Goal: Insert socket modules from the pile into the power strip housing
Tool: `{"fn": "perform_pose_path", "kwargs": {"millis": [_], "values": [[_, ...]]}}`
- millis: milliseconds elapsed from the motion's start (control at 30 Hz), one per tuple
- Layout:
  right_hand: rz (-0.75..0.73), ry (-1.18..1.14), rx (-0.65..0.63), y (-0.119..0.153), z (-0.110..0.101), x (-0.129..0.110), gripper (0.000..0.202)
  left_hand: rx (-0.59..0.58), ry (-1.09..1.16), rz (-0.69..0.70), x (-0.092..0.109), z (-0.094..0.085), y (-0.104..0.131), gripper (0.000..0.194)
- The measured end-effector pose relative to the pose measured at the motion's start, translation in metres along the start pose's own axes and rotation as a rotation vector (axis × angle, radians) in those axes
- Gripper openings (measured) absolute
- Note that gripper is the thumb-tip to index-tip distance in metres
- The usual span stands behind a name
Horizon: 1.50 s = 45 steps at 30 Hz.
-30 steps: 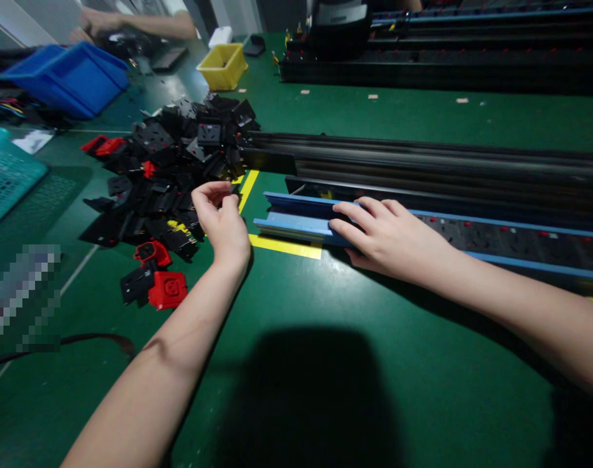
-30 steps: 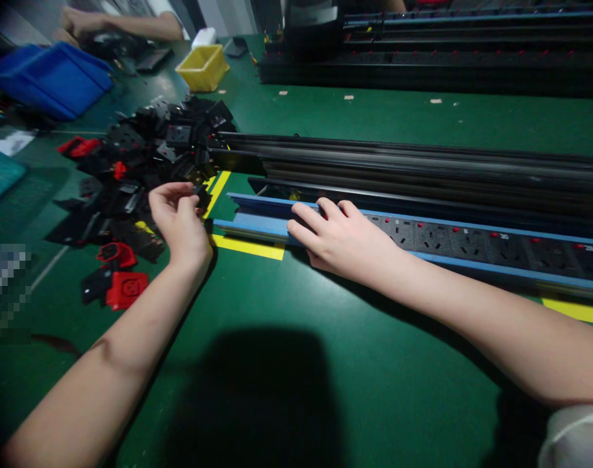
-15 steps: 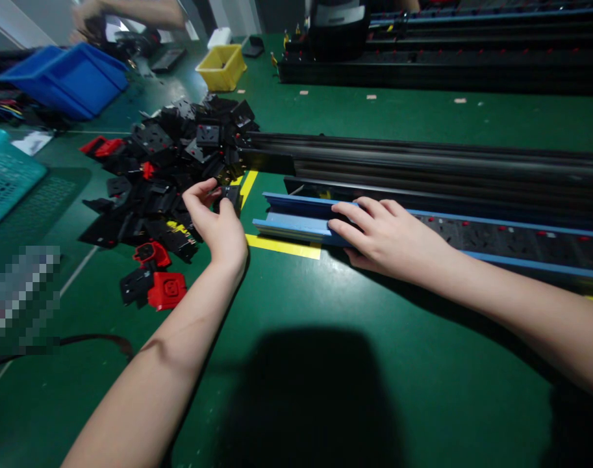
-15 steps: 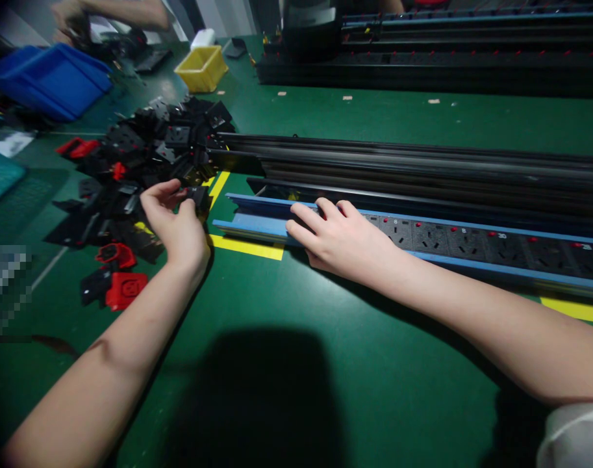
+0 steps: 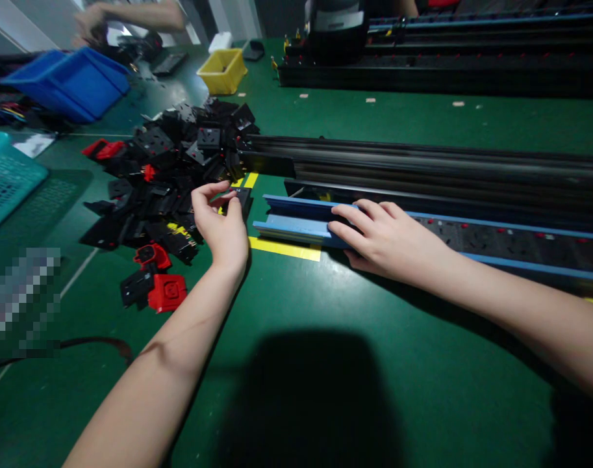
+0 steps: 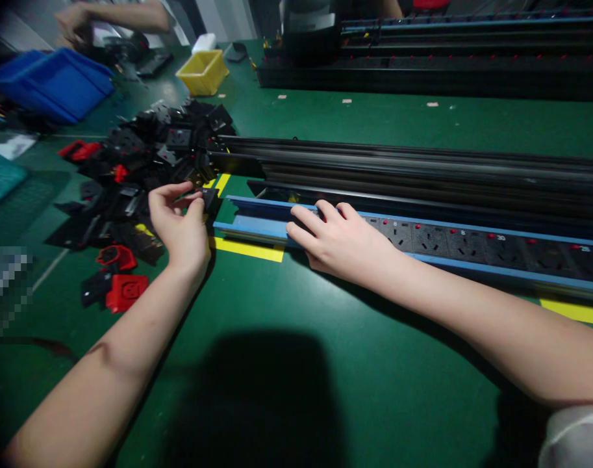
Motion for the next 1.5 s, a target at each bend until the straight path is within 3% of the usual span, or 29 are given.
{"fn": "perform_pose_path", "kwargs": {"millis": [267, 600, 867, 1167, 1367, 1500], "values": [[0.002, -0.003, 0.013, 0.000, 0.000, 0.000, 0.040, 0.021, -0.091, -0.009, 0.001, -0.001, -0.003, 0.013], [-0.003, 0.021, -0.011, 0.000, 0.001, 0.000, 0.039, -0.017, -0.066, -0.009, 0.013, -0.001, 0.005, 0.022], [-0.001, 0.024, -0.016, 0.000, 0.002, 0.000, 0.038, 0.023, -0.129, -0.047, 0.000, -0.002, 0.002, 0.030], [-0.001, 0.029, -0.017, 0.000, 0.002, 0.000, 0.038, -0.212, -0.354, -0.119, -0.005, 0.004, 0.004, 0.031], [0.000, 0.027, -0.017, 0.001, 0.002, 0.000, 0.037, -0.210, -0.266, -0.113, -0.004, 0.005, 0.001, 0.037], [0.003, 0.017, -0.019, 0.000, 0.001, 0.000, 0.038, -0.166, -0.230, -0.099, -0.005, 0.005, 0.000, 0.032]]}}
Point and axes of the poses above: each hand's wrist, its own y-axis away from the middle knuckle, its own z-axis out of the palm, x = y × z, the point moved 4 cm from there along -y, towards the middle knuckle, and after that the axes turned 11 degrees about -z, right-handed, at the moved point
